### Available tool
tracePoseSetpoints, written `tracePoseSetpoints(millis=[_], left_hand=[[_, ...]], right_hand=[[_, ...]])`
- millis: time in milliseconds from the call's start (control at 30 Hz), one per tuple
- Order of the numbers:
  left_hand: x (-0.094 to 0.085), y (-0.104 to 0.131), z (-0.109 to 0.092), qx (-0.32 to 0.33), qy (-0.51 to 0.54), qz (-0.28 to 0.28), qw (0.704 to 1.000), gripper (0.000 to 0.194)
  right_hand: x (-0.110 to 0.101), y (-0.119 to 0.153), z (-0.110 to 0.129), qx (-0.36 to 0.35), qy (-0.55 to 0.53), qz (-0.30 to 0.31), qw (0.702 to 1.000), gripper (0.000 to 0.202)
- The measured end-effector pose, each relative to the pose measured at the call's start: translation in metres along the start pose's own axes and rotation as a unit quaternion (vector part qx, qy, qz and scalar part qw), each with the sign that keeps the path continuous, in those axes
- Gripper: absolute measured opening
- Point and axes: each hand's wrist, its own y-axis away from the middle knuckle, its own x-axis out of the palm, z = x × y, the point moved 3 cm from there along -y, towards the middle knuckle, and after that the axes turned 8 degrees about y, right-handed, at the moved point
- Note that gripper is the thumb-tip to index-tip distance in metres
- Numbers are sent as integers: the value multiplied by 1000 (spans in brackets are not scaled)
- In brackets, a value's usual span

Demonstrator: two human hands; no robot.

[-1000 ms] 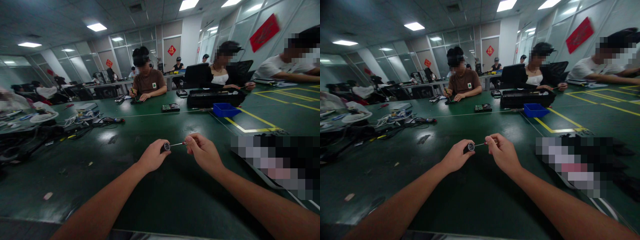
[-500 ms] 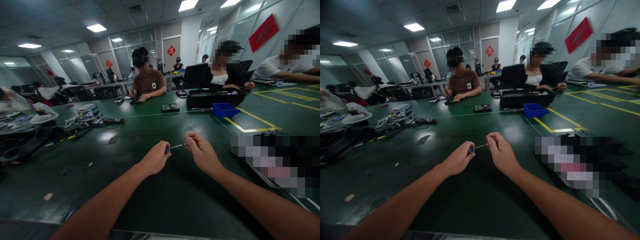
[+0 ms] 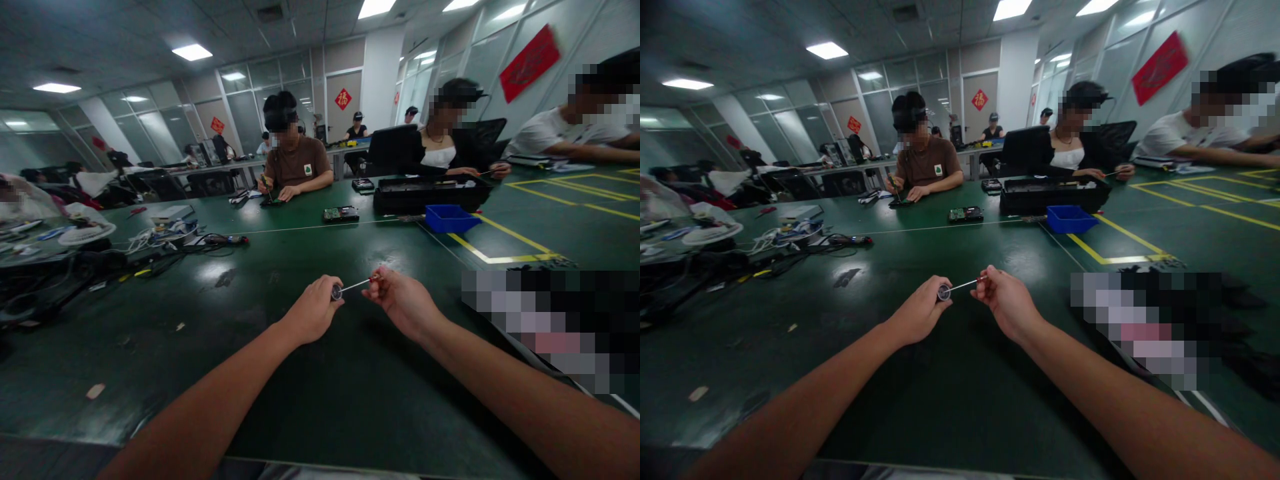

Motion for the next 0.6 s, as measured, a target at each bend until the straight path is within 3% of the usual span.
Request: tracePoseSetpoints(millis=[200,600], left_hand=[[-10,5,2,-73,41,-25,996,24],[-8,4,4,-75,122,-27,989,20]], right_hand=[[-4,4,7,-91,52,-64,992,26],[4,17,16,-147,121,-46,981,25]])
